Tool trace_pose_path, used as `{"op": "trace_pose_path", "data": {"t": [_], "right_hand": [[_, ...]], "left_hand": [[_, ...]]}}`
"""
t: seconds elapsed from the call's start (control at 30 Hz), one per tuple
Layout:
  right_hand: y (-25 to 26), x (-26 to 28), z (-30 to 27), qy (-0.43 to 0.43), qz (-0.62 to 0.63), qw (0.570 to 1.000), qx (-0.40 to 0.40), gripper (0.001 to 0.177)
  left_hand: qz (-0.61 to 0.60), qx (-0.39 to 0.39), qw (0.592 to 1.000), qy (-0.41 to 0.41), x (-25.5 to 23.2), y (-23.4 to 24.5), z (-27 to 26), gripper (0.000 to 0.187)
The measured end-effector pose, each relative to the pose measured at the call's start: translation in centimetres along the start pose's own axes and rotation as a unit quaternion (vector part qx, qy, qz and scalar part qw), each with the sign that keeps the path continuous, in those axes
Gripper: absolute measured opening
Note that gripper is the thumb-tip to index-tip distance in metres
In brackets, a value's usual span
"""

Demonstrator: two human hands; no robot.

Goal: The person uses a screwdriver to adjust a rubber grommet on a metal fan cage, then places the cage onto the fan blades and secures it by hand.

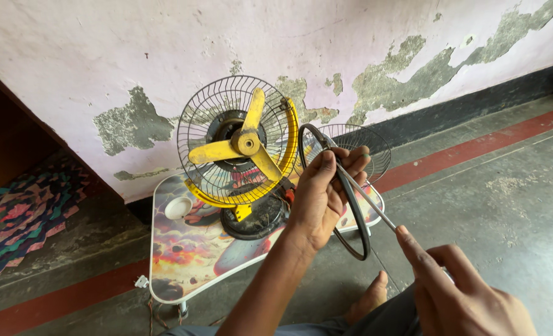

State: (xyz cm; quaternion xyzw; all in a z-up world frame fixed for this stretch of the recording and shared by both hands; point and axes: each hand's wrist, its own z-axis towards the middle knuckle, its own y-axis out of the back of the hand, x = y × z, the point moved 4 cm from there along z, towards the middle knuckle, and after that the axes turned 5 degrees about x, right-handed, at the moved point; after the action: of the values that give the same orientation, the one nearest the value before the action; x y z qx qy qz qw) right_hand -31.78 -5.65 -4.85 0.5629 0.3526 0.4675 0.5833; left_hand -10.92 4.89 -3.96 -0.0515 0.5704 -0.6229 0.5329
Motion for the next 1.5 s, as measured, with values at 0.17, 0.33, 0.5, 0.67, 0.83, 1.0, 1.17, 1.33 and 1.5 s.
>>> {"op": "trace_pose_path", "data": {"t": [0.17, 0.33, 0.5, 0.67, 0.83, 1.0, 1.17, 1.33, 1.5], "right_hand": [[-0.6, -1.1, -0.4, -0.059, 0.020, 0.996, -0.064, 0.060], [-0.5, -1.7, -1.2, -0.091, 0.024, 0.984, -0.149, 0.053], [-0.3, -2.0, -0.6, -0.046, -0.022, 0.990, -0.131, 0.059], [0.5, -0.9, 0.2, 0.038, -0.035, 0.969, -0.242, 0.064], [0.5, -0.5, 0.4, 0.030, -0.075, 0.952, -0.294, 0.063], [1.8, -0.9, 1.3, 0.073, -0.067, 0.948, -0.301, 0.059], [2.3, -0.9, 1.8, 0.045, 0.127, 0.970, -0.203, 0.056], [1.7, -1.5, 2.4, 0.041, 0.249, 0.955, -0.154, 0.050], [-2.1, -4.9, 4.1, -0.040, 0.528, 0.848, 0.024, 0.061]], "left_hand": [[-0.010, 0.029, 0.999, -0.015, 0.6, -1.5, 0.8, 0.020], [-0.015, 0.061, 0.998, -0.012, 1.5, -3.1, 1.2, 0.018], [-0.012, 0.068, 0.997, -0.019, 1.3, -3.3, 2.3, 0.017], [-0.005, 0.050, 0.998, -0.045, 0.7, -3.3, 2.8, 0.018], [-0.016, 0.008, 0.999, -0.039, 0.7, -2.9, 2.9, 0.017], [-0.001, 0.004, 0.999, -0.046, 0.7, -2.3, 3.1, 0.016], [-0.011, 0.019, 0.998, -0.060, 1.5, -1.4, 3.1, 0.017], [-0.004, 0.041, 0.996, -0.076, 1.8, -0.9, 3.2, 0.015], [0.039, 0.064, 0.993, -0.096, 1.1, -1.0, 3.1, 0.014]]}}
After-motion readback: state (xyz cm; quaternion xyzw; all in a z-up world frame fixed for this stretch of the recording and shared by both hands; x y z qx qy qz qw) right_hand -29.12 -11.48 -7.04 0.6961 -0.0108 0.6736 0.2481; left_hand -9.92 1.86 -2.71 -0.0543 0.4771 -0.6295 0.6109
